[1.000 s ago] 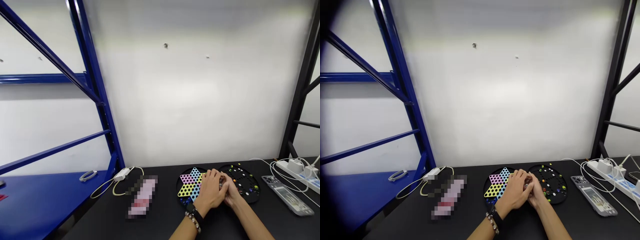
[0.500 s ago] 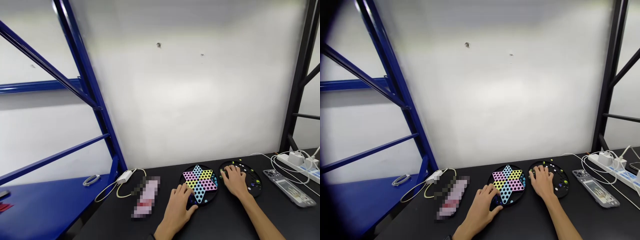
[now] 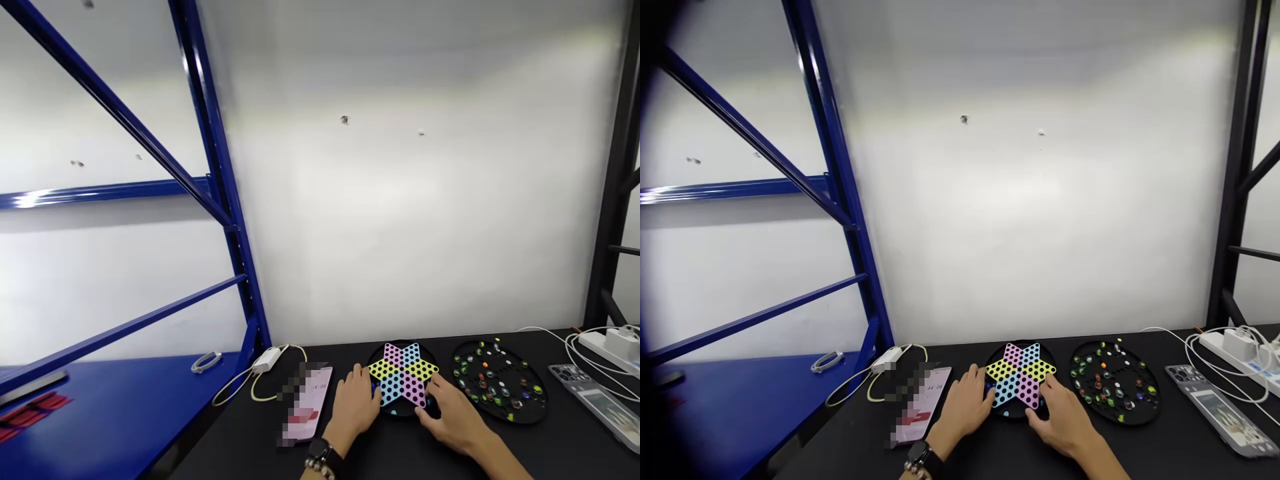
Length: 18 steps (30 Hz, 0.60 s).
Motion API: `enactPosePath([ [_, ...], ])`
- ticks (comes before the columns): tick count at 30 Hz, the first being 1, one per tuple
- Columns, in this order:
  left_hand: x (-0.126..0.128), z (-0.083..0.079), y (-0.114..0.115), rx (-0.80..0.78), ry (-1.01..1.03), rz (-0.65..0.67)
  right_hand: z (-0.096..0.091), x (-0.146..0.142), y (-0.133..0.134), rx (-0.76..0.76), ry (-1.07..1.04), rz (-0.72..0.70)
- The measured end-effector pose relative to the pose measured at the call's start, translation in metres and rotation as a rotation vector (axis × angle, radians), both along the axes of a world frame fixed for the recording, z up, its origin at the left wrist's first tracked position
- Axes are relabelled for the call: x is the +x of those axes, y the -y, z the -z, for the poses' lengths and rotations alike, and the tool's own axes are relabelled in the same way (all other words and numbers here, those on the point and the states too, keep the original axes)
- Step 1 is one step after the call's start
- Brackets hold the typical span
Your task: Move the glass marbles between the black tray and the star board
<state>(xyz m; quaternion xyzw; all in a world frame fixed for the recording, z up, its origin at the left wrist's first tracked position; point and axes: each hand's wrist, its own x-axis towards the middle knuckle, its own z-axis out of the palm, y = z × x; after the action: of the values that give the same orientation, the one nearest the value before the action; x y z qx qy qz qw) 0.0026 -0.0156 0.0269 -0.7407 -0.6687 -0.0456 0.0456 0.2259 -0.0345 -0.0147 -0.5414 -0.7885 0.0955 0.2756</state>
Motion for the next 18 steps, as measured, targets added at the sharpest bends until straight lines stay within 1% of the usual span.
enactPosePath([
  [3,0.007,0.007,-0.005,0.064,-0.048,-0.041,-0.005,-0.007,0.005,-0.015,-0.024,-0.028],
  [6,0.011,0.013,-0.007,0.065,-0.041,-0.047,-0.007,-0.008,0.006,-0.043,-0.068,-0.038],
  [12,0.025,0.013,-0.012,0.015,-0.029,-0.097,-0.005,-0.006,0.003,-0.069,-0.144,-0.05],
  [15,0.03,0.013,-0.013,-0.011,-0.029,-0.08,-0.002,-0.005,0.0,-0.072,-0.178,-0.037],
  [18,0.028,0.015,-0.011,-0.037,-0.02,-0.056,0.0,-0.005,-0.001,-0.084,-0.236,-0.028],
])
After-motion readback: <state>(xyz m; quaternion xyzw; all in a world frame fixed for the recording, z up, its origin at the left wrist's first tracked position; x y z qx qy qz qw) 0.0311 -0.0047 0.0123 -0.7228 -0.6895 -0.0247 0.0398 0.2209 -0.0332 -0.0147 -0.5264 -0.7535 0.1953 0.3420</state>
